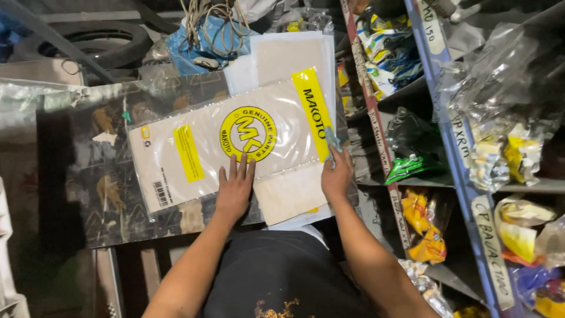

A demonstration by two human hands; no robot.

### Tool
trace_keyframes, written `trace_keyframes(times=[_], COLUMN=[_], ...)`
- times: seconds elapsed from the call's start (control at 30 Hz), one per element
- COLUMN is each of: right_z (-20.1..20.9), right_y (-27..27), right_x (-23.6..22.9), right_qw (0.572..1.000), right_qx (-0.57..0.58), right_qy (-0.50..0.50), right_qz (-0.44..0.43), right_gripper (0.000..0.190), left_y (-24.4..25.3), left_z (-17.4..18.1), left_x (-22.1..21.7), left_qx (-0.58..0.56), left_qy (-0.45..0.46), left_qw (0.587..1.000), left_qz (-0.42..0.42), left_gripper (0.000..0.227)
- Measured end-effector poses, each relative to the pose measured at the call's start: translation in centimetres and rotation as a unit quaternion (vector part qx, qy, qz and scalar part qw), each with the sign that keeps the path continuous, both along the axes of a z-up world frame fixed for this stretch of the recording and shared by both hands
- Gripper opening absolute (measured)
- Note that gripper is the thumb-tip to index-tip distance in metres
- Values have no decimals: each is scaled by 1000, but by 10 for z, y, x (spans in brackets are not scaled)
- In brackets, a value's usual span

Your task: The person wipes the surface of several packaged items, including gasket sets and other parts, using a cloth. They handle each package individually, wiping it down before moving to the next one.

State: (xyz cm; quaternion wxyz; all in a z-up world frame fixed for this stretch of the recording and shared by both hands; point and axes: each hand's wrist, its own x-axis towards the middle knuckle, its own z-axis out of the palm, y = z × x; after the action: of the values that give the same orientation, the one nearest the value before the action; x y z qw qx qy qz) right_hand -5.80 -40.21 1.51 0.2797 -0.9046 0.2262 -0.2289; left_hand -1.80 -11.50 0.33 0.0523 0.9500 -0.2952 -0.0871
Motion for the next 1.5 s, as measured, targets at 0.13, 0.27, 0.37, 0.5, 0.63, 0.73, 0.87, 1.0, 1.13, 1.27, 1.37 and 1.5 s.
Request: trace_keyframes(times=[0.13,0.27,0.37,0.5,0.63,0.73,0.87,1.0,1.13,1.27,1.37,1.5], right_z=[23,21,23,12,20,23,19,59,60,54,51,-25], right_y=[-5,-24,-33,-35,-24,-25,-41,-32,-50,-57,-55,-86], right_x=[-2,-7,-5,-12,-13,-9,9,38,52,81,111,146], right_qw=[993,975,958,957,958,966,938,909,921,904,907,942], right_qx=[85,220,285,289,284,248,323,387,382,354,352,233], right_qy=[85,39,10,-28,-37,-59,-106,-131,-82,51,33,66], right_qz=[3,-14,-33,-25,-29,-34,-73,-79,9,234,227,231], right_gripper=[50,42,41,37,34,29,12,15,30,90,73,49], left_y=[3,18,31,40,38,39,44,57,70,74,77,82], left_z=[3,-21,-19,-12,24,36,64,117,141,153,150,149], left_x=[3,8,16,14,14,12,6,-2,-1,0,4,9], left_qx=[-2,-53,-97,-123,-165,-165,-216,-309,-329,-356,-367,-382], left_qy=[42,-41,-87,-10,-11,-28,-32,-76,-113,-129,-126,-132], left_qw=[999,997,991,990,985,984,973,943,933,922,919,912], left_qz=[-4,37,41,68,52,58,72,100,92,82,70,68], left_gripper=[83,41,22,26,28,27,29,28,28,27,26,25])
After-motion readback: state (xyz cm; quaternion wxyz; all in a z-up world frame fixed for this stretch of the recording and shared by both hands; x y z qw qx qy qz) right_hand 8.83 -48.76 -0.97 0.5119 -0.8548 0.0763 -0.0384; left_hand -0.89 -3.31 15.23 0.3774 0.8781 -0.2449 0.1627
